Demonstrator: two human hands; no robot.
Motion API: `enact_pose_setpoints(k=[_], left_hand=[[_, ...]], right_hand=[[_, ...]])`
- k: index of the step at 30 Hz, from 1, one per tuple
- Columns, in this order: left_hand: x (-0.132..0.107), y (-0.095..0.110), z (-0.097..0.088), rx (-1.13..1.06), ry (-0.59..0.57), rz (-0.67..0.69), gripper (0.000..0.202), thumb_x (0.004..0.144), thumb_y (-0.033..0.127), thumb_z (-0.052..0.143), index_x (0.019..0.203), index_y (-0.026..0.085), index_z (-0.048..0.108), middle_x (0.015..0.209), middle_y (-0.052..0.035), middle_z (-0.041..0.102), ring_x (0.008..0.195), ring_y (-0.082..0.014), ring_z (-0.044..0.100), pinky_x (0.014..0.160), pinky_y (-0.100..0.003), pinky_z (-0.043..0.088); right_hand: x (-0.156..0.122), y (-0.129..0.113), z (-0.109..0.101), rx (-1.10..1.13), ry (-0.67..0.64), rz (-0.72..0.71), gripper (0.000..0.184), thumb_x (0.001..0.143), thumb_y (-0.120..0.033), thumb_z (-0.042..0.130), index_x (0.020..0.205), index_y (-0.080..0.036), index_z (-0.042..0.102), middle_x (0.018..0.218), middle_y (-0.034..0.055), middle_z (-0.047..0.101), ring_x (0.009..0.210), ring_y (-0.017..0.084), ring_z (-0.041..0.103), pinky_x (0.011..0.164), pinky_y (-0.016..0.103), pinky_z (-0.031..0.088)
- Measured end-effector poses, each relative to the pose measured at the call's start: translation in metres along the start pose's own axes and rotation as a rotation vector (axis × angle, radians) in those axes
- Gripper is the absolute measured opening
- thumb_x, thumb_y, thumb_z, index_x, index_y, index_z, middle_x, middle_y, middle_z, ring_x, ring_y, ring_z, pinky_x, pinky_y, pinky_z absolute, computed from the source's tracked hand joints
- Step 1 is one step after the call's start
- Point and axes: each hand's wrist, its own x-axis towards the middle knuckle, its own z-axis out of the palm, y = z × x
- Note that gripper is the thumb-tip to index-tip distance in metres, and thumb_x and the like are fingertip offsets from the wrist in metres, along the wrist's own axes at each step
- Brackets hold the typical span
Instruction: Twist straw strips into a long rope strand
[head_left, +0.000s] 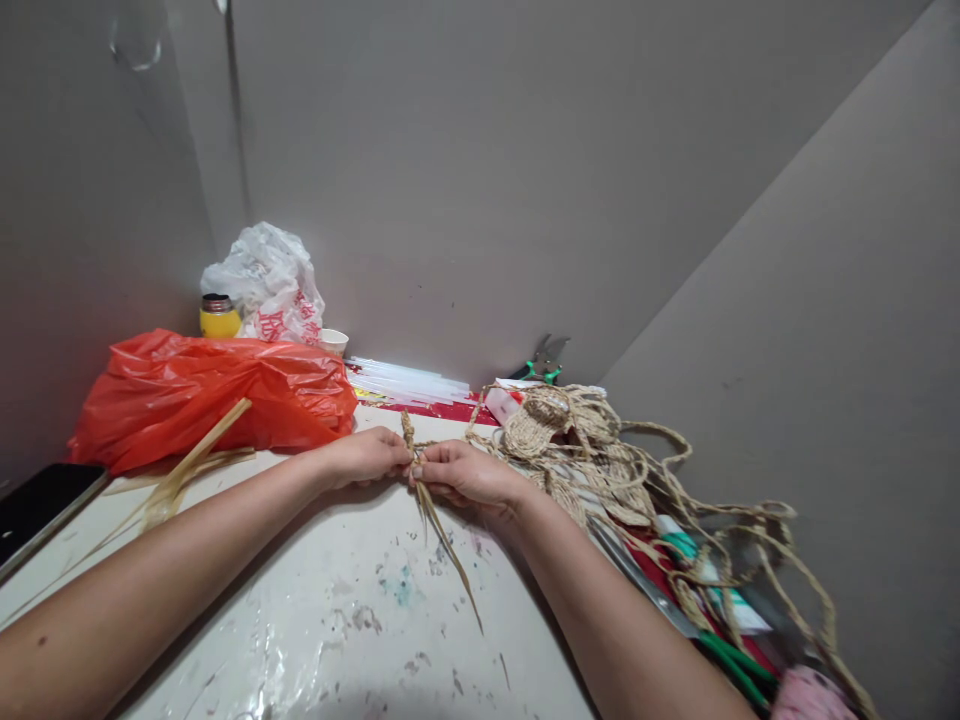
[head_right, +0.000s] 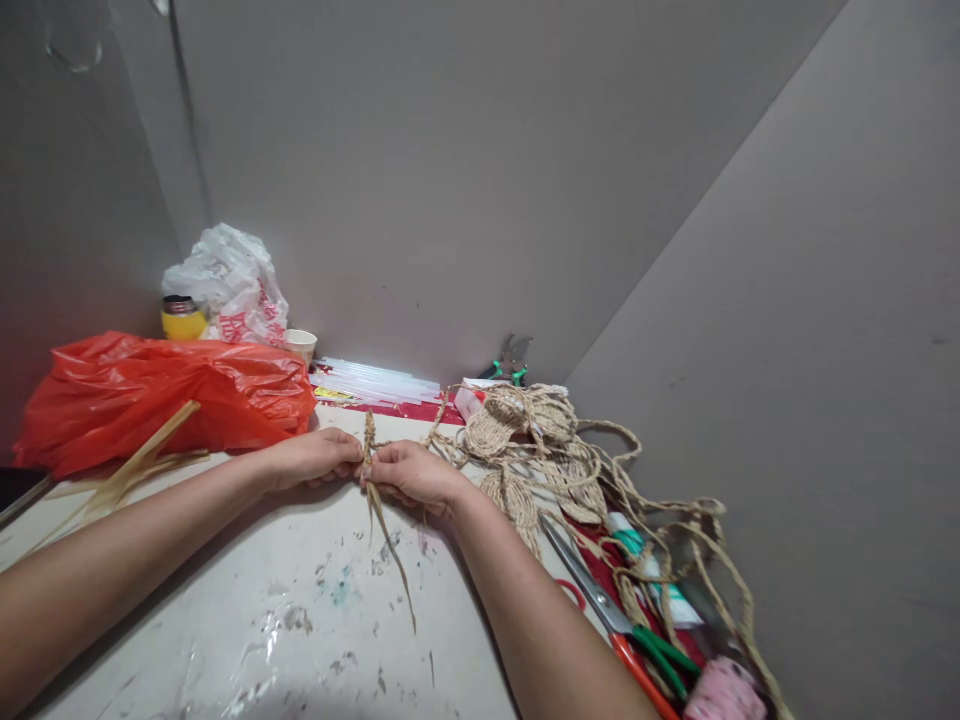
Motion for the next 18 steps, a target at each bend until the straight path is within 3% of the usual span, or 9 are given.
enact_pose_setpoints(k=[5,11,15,18], left_hand=[[-0.002,-0.002,-0.003,-0.083,-0.072,0.022,0.026,0.075,0.039,0.057,0.065,0.017,0.048,0.045,0.0087,0.028,0.038,-0.0046,0.018,0.041,-0.025,0.008],[0.002,-0.006,-0.004,-0.175,-0.076,-0.018,0.027,0.072,0.037,0.062,0.062,0.018,0.047,0.043,0.0093,0.028,0.037,-0.0038,0.016,0.04,-0.024,0.006],[0.004,-0.007,0.0,-0.128,-0.029,-0.029,0.026,0.073,0.036,0.06,0.06,0.018,0.047,0.041,0.0092,0.029,0.035,-0.0038,0.017,0.038,-0.023,0.009],[0.005,-0.009,0.003,-0.058,0.017,-0.011,0.023,0.072,0.035,0.06,0.061,0.017,0.05,0.042,0.0084,0.032,0.033,-0.0043,0.022,0.037,-0.022,0.013]], right_hand=[[-0.006,-0.007,-0.002,-0.098,0.025,0.008,0.032,0.07,-0.043,0.068,0.064,-0.015,0.055,0.044,-0.0092,0.039,0.034,0.003,0.024,0.033,0.021,0.012],[-0.016,-0.013,-0.018,-0.288,0.115,0.032,0.03,0.08,-0.039,0.054,0.076,-0.012,0.065,0.045,-0.0074,0.038,0.038,0.005,0.025,0.038,0.021,0.016],[-0.018,-0.011,-0.029,-0.474,0.214,0.017,0.027,0.079,-0.035,0.053,0.07,-0.013,0.065,0.05,-0.0027,0.048,0.044,0.008,0.036,0.043,0.022,0.026],[-0.019,-0.019,-0.026,-0.562,0.371,-0.111,0.02,0.076,-0.032,0.055,0.074,-0.014,0.065,0.068,0.0043,0.062,0.06,0.015,0.052,0.056,0.026,0.038]])
